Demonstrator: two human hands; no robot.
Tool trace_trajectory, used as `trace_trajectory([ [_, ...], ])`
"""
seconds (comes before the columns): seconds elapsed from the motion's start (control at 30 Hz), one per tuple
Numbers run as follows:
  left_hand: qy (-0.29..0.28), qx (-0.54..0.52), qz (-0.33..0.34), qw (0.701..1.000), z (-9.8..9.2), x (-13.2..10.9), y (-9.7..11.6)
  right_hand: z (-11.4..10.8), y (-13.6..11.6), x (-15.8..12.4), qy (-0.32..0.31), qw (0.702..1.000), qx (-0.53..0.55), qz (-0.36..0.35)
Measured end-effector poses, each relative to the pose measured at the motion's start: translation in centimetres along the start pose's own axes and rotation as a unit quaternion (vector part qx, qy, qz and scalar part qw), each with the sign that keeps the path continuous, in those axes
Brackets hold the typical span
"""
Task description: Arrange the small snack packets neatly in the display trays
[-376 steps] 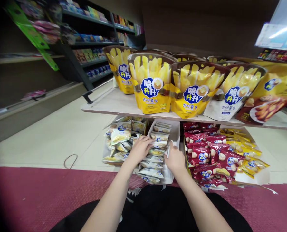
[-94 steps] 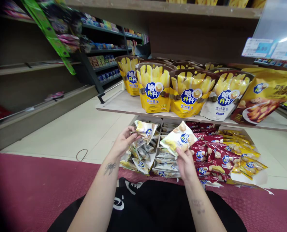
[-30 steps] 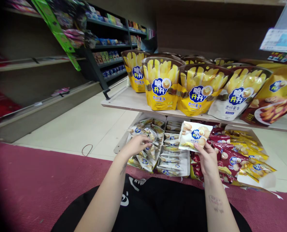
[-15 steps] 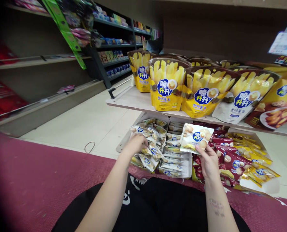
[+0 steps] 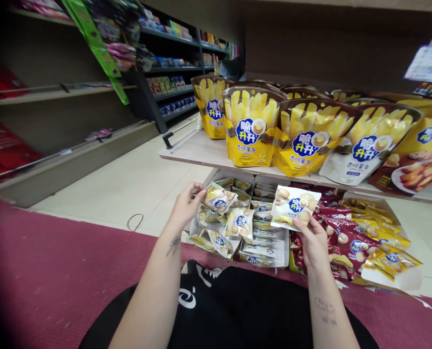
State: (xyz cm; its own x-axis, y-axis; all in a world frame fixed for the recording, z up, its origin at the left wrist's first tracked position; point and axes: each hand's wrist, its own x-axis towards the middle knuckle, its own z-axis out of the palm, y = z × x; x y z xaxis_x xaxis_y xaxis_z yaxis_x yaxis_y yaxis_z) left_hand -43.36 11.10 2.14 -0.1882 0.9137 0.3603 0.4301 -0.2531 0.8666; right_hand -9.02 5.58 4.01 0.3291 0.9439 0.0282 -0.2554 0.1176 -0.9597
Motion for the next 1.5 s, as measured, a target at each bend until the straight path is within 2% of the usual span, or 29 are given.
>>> trace_trajectory([
  [0.1,-0.01,-0.071,-0.033,0.997,0.3,0.0,-0.3,0.1,-0.3,-0.1,0.009,1.0,0.004,-0.001],
  [0.2,-0.022,-0.095,-0.102,0.99,0.3,-0.3,-1.0,0.1,-0.4,-0.1,0.014,1.0,0.0,-0.001],
  [0.3,-0.045,-0.037,-0.131,0.99,0.3,-0.6,-1.4,0.2,-0.4,-0.1,0.014,1.0,0.001,0.002],
  [0.47,-0.112,0.056,-0.103,0.987,0.5,-0.7,-0.6,0.4,-0.3,-0.2,0.013,1.0,0.007,0.005],
  [0.53,-0.097,0.071,-0.115,0.986,0.5,-0.6,-0.2,0.3,-0.3,-0.1,0.015,1.0,0.0,0.0],
  [0.7,0.013,0.011,-0.157,0.987,0.1,-0.4,-0.3,0.1,-0.2,-0.1,0.017,0.998,-0.062,-0.026],
  [0.77,0.014,0.004,-0.179,0.984,-0.2,-0.4,-0.4,0.0,0.0,-0.1,0.014,0.993,-0.104,-0.043],
  [0.83,-0.032,0.028,-0.189,0.981,-0.6,-0.5,-0.3,0.1,0.2,-0.1,0.011,0.989,-0.136,-0.057],
  [0.93,-0.146,0.125,-0.173,0.966,-1.1,-1.0,0.8,0.1,0.5,-0.2,0.004,0.987,-0.151,-0.052],
  [1.0,-0.196,0.198,-0.159,0.947,-1.3,-1.3,1.9,0.1,0.7,-0.3,-0.005,0.985,-0.163,-0.048],
  [1.07,-0.197,0.257,-0.143,0.935,-1.0,-1.5,2.7,0.1,0.7,-0.3,-0.011,0.975,-0.21,-0.071],
  [1.13,-0.161,0.296,-0.111,0.935,-0.4,-1.7,2.9,0.0,0.6,-0.4,0.007,0.944,-0.3,-0.139],
  [1.2,-0.142,0.289,-0.067,0.944,0.4,-1.7,2.4,0.1,0.5,-0.6,0.042,0.887,-0.399,-0.227],
  [1.27,-0.17,0.255,-0.026,0.951,0.9,-1.5,1.8,0.3,0.3,-0.9,0.065,0.837,-0.461,-0.286],
  [1.3,-0.186,0.239,-0.01,0.953,0.9,-1.4,1.5,0.3,0.2,-1.1,0.063,0.827,-0.475,-0.293],
  [1.43,-0.174,0.176,0.048,0.968,-0.3,-1.1,2.1,0.8,-0.1,-1.7,0.031,0.845,-0.48,-0.235],
  [1.5,-0.198,0.109,0.06,0.972,-0.6,-1.1,3.0,1.2,0.3,-2.0,0.036,0.836,-0.489,-0.246],
])
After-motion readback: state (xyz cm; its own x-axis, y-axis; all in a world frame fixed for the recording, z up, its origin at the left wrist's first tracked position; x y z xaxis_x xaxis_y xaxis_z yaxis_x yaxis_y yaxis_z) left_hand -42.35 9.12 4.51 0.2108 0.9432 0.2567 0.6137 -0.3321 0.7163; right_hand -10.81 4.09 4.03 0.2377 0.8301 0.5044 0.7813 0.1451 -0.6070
